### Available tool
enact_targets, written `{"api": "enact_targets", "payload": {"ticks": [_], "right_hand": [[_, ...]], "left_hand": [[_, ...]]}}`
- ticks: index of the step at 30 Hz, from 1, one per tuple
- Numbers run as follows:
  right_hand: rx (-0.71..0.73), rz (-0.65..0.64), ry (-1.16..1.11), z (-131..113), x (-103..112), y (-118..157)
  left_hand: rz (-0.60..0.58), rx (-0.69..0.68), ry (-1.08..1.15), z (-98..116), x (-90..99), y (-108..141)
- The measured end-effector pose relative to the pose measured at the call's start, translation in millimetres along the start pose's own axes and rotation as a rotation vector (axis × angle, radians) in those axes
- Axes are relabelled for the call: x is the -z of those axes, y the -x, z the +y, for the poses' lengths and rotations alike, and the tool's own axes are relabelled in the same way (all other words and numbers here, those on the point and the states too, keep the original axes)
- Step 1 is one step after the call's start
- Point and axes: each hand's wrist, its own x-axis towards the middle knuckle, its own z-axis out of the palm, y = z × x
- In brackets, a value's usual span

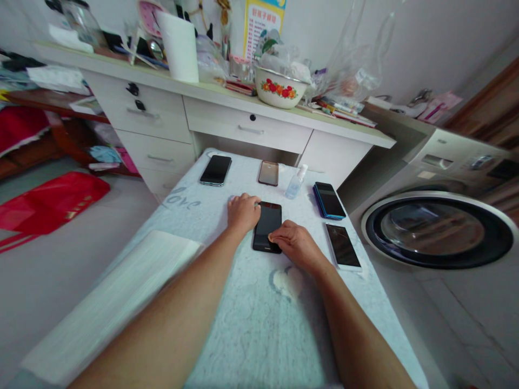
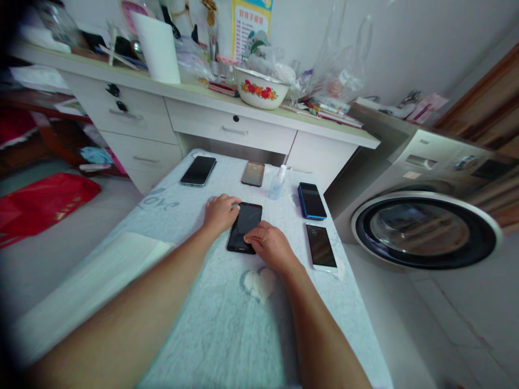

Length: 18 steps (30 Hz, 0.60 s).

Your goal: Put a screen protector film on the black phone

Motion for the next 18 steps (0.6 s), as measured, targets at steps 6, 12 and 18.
{"api": "enact_targets", "payload": {"ticks": [6, 12, 18], "right_hand": [[-0.071, 0.096, 0.041, 9.5, -5.8, -2.0], [-0.039, 0.061, 0.027, 9.5, -0.4, -1.4], [0.008, -0.039, -0.07, -0.3, 9.5, 0.6]], "left_hand": [[0.009, -0.008, 0.004, -1.8, -2.2, -0.5], [0.026, -0.015, -0.002, -2.7, -4.0, -0.5], [0.016, -0.007, 0.003, -1.1, -1.8, 0.2]]}}
